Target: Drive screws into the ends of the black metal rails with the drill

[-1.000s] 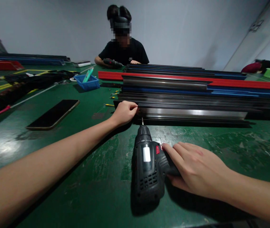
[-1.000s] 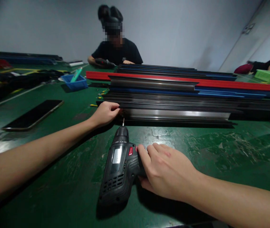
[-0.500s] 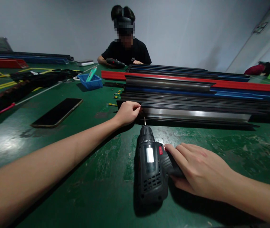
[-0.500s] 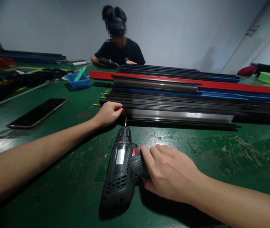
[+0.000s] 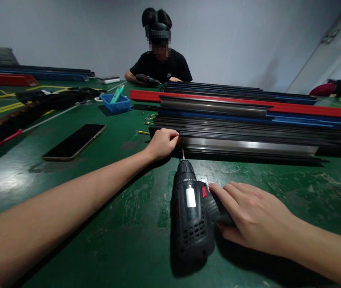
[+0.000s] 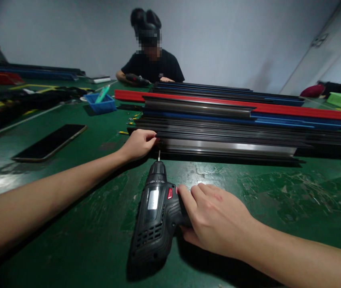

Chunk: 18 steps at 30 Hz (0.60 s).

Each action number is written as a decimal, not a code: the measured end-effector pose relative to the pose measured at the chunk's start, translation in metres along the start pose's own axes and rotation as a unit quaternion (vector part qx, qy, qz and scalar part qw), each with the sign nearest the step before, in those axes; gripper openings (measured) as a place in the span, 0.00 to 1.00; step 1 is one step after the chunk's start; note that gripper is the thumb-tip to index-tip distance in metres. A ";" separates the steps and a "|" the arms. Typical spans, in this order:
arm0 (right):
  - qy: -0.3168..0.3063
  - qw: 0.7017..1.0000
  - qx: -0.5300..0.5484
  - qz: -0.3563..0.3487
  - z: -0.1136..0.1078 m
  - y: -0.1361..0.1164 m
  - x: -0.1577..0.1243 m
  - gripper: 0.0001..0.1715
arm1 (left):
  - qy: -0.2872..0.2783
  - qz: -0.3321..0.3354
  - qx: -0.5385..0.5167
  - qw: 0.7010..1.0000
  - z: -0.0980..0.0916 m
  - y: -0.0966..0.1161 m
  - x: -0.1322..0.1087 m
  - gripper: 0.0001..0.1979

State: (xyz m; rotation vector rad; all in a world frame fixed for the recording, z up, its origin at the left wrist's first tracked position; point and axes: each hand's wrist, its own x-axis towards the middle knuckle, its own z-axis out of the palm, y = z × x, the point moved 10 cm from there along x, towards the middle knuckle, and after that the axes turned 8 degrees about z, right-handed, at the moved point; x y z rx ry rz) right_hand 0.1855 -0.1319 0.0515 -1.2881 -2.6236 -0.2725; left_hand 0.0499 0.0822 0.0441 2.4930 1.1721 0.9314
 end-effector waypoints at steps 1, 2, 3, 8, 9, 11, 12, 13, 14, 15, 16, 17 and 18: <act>0.001 1.000 -0.002 0.000 0.000 0.000 0.000 0.26 | 0.002 0.001 0.002 1.000 0.000 0.000 0.000 0.14; 0.002 1.000 -0.003 0.000 0.000 0.000 0.000 0.27 | 0.002 0.002 0.002 1.000 0.000 0.000 0.000 0.14; 0.003 1.000 -0.004 -0.001 0.000 -0.001 -0.001 0.28 | 0.001 0.001 0.001 1.000 0.000 0.000 0.000 0.14; -0.004 1.000 -0.003 0.010 0.001 0.001 -0.001 0.25 | -0.003 -0.003 0.001 1.000 0.001 -0.001 0.000 0.14; -0.005 1.000 0.000 0.013 0.002 0.002 0.000 0.24 | -0.001 -0.002 0.003 1.000 0.000 -0.001 0.000 0.14; -0.005 1.000 0.005 0.014 0.002 0.002 0.000 0.23 | 0.002 0.000 0.005 1.000 0.000 0.000 0.000 0.14; -0.005 1.000 0.006 0.011 0.002 0.002 0.001 0.24 | 0.003 -0.001 0.005 1.000 0.000 -0.001 0.000 0.14; -0.005 1.000 0.007 0.008 0.002 0.001 0.001 0.24 | 0.003 -0.002 0.004 1.000 0.000 -0.001 0.000 0.14; -0.006 1.000 0.008 0.004 0.002 0.001 0.001 0.25 | 0.003 -0.004 0.004 1.000 0.000 -0.001 0.000 0.14; -0.009 1.000 0.009 0.002 0.002 0.000 0.001 0.25 | 0.002 -0.005 0.004 1.000 0.000 -0.001 0.000 0.14; -0.013 1.000 0.010 0.001 0.003 0.000 0.001 0.25 | 0.002 -0.007 0.004 1.000 0.000 -0.002 0.000 0.14; -0.020 1.000 0.011 0.002 0.004 0.000 0.001 0.24 | 0.002 -0.008 0.004 1.000 0.000 -0.002 0.000 0.14; -0.026 1.000 0.013 0.005 0.005 0.001 0.002 0.23 | 0.002 -0.007 0.003 1.000 0.000 -0.001 0.000 0.14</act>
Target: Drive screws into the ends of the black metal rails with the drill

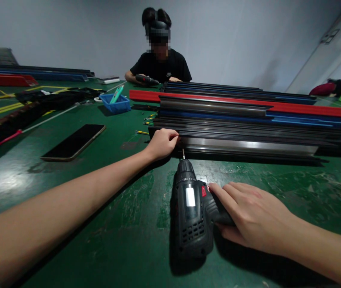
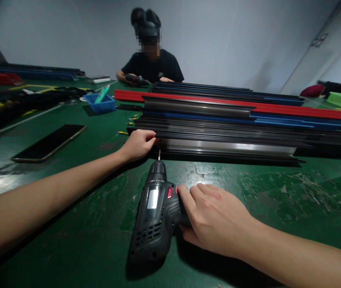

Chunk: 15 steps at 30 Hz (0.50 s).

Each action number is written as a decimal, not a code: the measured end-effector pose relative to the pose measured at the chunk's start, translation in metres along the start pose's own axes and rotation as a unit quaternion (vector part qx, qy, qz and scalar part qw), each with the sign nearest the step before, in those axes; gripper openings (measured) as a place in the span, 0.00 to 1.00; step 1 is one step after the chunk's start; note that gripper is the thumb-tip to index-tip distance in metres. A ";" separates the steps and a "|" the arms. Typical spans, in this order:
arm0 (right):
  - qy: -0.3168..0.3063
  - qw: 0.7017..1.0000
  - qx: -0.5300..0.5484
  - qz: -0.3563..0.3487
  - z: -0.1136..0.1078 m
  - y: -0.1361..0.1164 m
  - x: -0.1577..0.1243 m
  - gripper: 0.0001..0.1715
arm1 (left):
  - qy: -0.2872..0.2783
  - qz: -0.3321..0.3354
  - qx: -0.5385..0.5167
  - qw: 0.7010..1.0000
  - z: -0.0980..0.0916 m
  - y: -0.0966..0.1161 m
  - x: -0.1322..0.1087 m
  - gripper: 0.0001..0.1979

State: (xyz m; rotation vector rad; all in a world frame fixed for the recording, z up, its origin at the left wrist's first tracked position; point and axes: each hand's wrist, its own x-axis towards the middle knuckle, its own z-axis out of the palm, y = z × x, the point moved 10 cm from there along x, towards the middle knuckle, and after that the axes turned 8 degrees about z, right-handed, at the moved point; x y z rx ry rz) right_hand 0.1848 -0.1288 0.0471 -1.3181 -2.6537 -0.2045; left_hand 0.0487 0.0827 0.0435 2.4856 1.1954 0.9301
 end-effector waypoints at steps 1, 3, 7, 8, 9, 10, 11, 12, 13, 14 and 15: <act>-0.006 1.000 0.001 0.004 0.001 0.001 0.000 0.23 | 0.000 0.001 -0.002 1.000 0.000 0.000 0.000 0.14; -0.016 1.000 0.002 0.009 0.002 0.002 0.000 0.24 | 0.001 0.005 -0.006 1.000 0.000 0.001 0.000 0.14; -0.023 1.000 0.005 0.003 0.003 0.000 0.000 0.24 | 0.007 0.004 -0.004 1.000 -0.001 0.001 0.000 0.13; -0.022 1.000 0.005 0.004 0.002 0.000 0.000 0.25 | 0.006 0.004 -0.003 1.000 0.000 0.001 0.000 0.13; -0.020 1.000 0.005 0.006 0.001 0.001 0.000 0.25 | 0.005 0.005 -0.001 1.000 0.000 0.001 0.000 0.13; -0.018 1.000 0.005 0.010 0.001 0.001 0.000 0.25 | 0.004 0.006 0.001 1.000 0.000 0.001 0.000 0.13; -0.019 1.000 0.007 0.015 0.001 0.002 0.000 0.25 | 0.002 0.008 0.005 1.000 0.000 0.002 0.000 0.13; -0.023 0.999 0.010 0.020 0.002 0.003 0.001 0.25 | 0.002 0.011 0.008 1.000 0.000 0.002 0.000 0.13; -0.028 0.999 0.014 0.025 0.002 0.004 0.001 0.25 | 0.001 0.014 0.011 1.000 0.000 0.003 0.000 0.13; -0.036 0.999 0.019 0.030 0.004 0.004 0.002 0.25 | 0.000 0.017 0.013 1.000 -0.001 0.003 0.000 0.13; -0.044 0.998 0.023 0.035 0.005 0.005 0.002 0.25 | 0.000 0.021 0.014 1.000 -0.001 0.004 0.000 0.13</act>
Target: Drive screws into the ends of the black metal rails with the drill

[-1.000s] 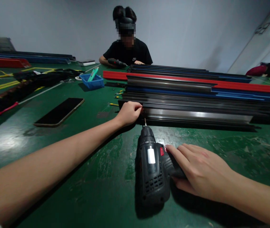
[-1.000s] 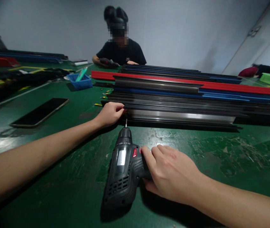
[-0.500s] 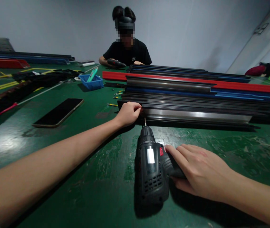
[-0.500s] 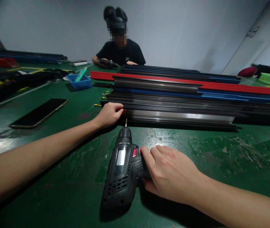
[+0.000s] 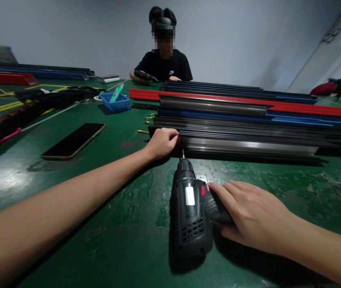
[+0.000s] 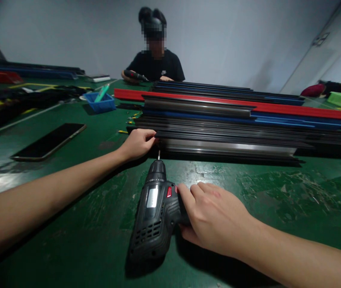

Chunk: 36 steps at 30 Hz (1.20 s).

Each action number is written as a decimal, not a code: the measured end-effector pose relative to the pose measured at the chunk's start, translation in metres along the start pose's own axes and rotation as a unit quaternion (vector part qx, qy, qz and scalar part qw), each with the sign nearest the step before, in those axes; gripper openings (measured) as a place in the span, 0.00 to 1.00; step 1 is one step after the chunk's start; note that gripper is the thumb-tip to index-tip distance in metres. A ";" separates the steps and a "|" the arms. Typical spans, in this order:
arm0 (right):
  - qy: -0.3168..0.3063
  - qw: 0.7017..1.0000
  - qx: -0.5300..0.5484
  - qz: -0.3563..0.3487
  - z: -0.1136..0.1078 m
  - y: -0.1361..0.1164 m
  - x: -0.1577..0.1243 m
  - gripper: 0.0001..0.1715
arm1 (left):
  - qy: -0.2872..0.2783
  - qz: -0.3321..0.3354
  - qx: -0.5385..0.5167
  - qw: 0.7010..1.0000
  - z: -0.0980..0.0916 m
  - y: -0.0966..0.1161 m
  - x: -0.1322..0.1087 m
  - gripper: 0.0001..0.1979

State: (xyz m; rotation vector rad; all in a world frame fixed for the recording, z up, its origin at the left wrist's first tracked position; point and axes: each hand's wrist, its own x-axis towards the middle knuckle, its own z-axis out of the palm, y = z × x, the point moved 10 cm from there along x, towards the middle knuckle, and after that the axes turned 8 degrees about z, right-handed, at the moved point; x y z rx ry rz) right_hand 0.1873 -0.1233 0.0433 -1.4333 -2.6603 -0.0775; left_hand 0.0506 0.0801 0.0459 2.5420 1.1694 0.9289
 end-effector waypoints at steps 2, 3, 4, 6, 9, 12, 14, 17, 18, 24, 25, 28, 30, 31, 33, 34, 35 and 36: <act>-0.019 1.000 0.005 0.013 0.002 0.002 0.001 0.24 | -0.003 0.008 -0.003 1.000 0.000 0.001 0.001 0.12; -0.029 0.999 0.007 0.021 0.003 0.002 0.002 0.24 | -0.004 0.011 -0.009 1.000 0.000 0.001 0.001 0.12; -0.039 0.999 0.009 0.029 0.004 0.003 0.003 0.23 | -0.006 0.013 -0.019 1.000 0.000 0.001 0.002 0.11; -0.056 0.997 0.012 0.043 0.005 0.003 0.005 0.22 | -0.006 0.013 -0.043 0.999 0.000 0.000 0.003 0.10; -0.070 0.996 0.016 0.056 0.004 0.002 0.009 0.23 | 0.010 -0.002 -0.051 0.999 -0.003 -0.004 0.001 0.10; -0.086 0.994 0.021 0.061 0.003 -0.001 0.016 0.22 | 0.027 -0.026 -0.030 0.999 -0.009 -0.008 -0.003 0.11; -0.099 0.993 0.023 0.060 0.003 -0.005 0.021 0.20 | 0.034 -0.036 -0.022 0.999 -0.011 -0.007 -0.006 0.11; -0.114 0.992 0.025 0.054 0.000 -0.014 0.030 0.20 | 0.042 -0.041 -0.017 0.998 -0.013 -0.006 -0.008 0.12; -0.117 0.992 0.024 0.048 0.000 -0.017 0.034 0.21 | 0.044 -0.042 -0.017 0.998 -0.013 -0.006 -0.008 0.12; -0.133 0.991 0.021 -0.005 -0.001 -0.023 0.045 0.25 | 0.028 -0.046 -0.023 0.998 -0.011 -0.014 -0.006 0.14; -0.134 0.991 0.021 -0.007 -0.001 -0.021 0.046 0.25 | 0.023 -0.042 -0.023 0.999 -0.011 -0.016 -0.006 0.14; -0.137 0.990 0.020 -0.006 0.001 -0.014 0.045 0.26 | 0.008 -0.033 -0.021 0.999 -0.010 -0.019 -0.004 0.16; -0.141 0.990 0.021 -0.001 0.001 -0.012 0.046 0.27 | 0.006 -0.034 -0.029 0.999 -0.010 -0.021 -0.004 0.16; -0.143 0.989 0.018 0.002 0.001 -0.012 0.048 0.27 | 0.005 -0.036 -0.033 0.999 -0.010 -0.021 -0.004 0.16; -0.152 0.988 0.006 0.006 0.001 -0.013 0.053 0.29 | 0.002 -0.040 -0.039 0.998 -0.009 -0.021 -0.004 0.17; -0.162 0.987 0.000 0.003 0.002 -0.014 0.055 0.29 | 0.002 -0.042 -0.039 0.998 -0.009 -0.021 -0.005 0.18; -0.173 0.985 -0.004 0.001 0.003 -0.015 0.057 0.30 | 0.004 -0.043 -0.038 0.998 -0.010 -0.020 -0.005 0.19; -0.183 0.983 -0.004 -0.001 0.005 -0.016 0.059 0.31 | 0.007 -0.044 -0.037 0.998 -0.010 -0.019 -0.005 0.19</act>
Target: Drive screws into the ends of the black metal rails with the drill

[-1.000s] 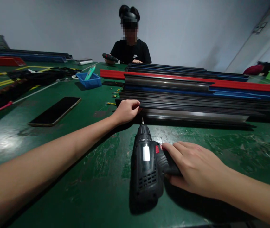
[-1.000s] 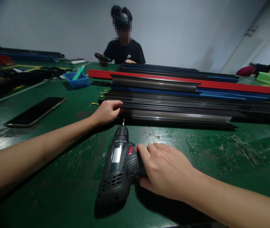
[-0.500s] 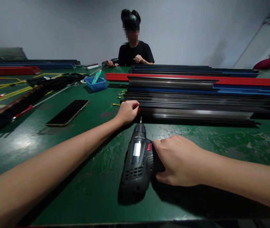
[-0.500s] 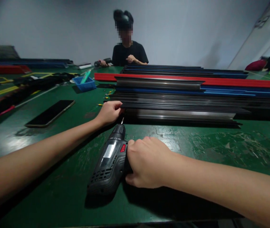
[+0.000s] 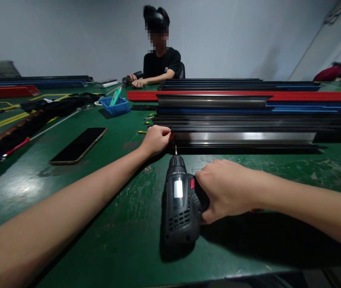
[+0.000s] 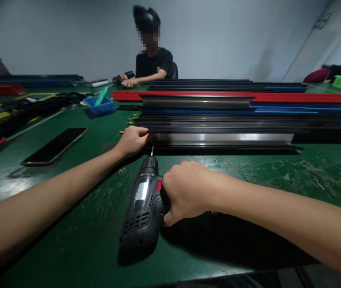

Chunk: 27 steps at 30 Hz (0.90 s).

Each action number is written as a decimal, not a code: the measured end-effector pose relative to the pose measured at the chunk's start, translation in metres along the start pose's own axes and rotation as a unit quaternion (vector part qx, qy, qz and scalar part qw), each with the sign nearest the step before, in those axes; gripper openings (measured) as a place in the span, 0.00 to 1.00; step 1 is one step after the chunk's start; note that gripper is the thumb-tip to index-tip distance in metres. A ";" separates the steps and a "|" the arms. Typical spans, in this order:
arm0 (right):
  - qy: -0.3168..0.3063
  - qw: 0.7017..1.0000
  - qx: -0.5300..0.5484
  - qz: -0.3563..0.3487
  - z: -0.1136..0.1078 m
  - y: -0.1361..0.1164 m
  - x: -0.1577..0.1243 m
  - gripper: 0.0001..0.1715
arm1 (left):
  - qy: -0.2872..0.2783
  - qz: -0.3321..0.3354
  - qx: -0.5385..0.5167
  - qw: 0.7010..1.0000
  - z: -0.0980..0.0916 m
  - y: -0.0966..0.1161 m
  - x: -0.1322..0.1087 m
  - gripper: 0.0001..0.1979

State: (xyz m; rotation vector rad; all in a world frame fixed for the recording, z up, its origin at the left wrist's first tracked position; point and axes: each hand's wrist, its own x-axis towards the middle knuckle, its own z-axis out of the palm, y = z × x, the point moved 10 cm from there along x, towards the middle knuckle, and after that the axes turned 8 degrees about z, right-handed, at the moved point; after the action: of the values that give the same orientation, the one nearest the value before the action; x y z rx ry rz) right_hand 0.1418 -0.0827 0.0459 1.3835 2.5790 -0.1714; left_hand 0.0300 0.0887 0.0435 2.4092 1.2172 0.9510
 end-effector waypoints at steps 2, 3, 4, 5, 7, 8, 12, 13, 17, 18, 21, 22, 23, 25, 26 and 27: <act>-0.008 1.000 0.011 0.004 0.002 0.001 0.002 0.32 | 0.006 0.000 0.000 1.000 -0.001 0.001 0.000 0.21; -0.005 1.000 0.022 0.012 0.002 0.003 0.002 0.33 | 0.008 0.001 -0.001 1.000 -0.001 0.001 0.000 0.21; 0.001 0.999 0.035 0.022 0.002 0.006 0.001 0.33 | 0.009 0.001 -0.002 1.000 -0.001 0.001 0.000 0.21; 0.008 0.998 0.046 0.033 0.002 0.008 0.000 0.32 | 0.009 0.001 -0.005 1.000 -0.001 0.000 0.001 0.21; 0.016 0.997 0.064 0.050 0.002 0.011 -0.002 0.31 | -0.001 -0.003 -0.017 1.000 -0.001 -0.003 0.002 0.20; 0.015 0.996 0.069 0.055 0.002 0.012 -0.003 0.30 | -0.012 -0.007 -0.028 1.000 0.001 -0.005 0.002 0.19; -0.013 0.994 0.089 0.056 0.004 0.010 -0.003 0.27 | -0.077 -0.011 -0.086 0.993 0.012 -0.010 0.004 0.16; -0.013 0.994 0.094 0.054 0.004 0.010 -0.003 0.27 | -0.081 -0.009 -0.091 0.993 0.013 -0.010 0.004 0.16; 0.024 0.991 0.108 0.070 0.001 0.015 -0.007 0.24 | -0.051 0.002 -0.068 0.996 0.008 -0.010 0.004 0.17; 0.030 0.991 0.109 0.072 0.001 0.016 -0.008 0.23 | -0.046 0.004 -0.061 0.997 0.008 -0.010 0.004 0.17; 0.035 0.992 0.098 0.068 0.004 0.013 -0.013 0.23 | -0.036 0.007 -0.043 0.998 0.007 -0.010 0.004 0.17; 0.039 0.993 0.091 0.067 0.004 0.012 -0.015 0.22 | -0.033 0.008 -0.038 0.999 0.007 -0.010 0.004 0.17; 0.045 0.993 0.083 0.067 0.004 0.011 -0.016 0.22 | -0.030 0.011 -0.034 0.999 0.007 -0.010 0.005 0.18; 0.058 0.993 0.074 0.070 0.002 0.009 -0.019 0.21 | -0.027 0.018 -0.029 0.999 0.006 -0.010 0.005 0.18; 0.061 0.993 0.074 0.069 0.002 0.009 -0.019 0.20 | -0.026 0.021 -0.028 0.999 0.006 -0.009 0.005 0.18; 0.064 0.993 0.076 0.068 0.002 0.008 -0.020 0.20 | -0.025 0.025 -0.027 0.999 0.006 -0.009 0.005 0.18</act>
State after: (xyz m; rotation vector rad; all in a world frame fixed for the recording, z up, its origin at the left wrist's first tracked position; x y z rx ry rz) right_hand 0.1599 -0.0947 0.0485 1.6697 2.6086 -0.2709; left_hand 0.0309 0.0987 0.0364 2.4161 1.1051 0.9204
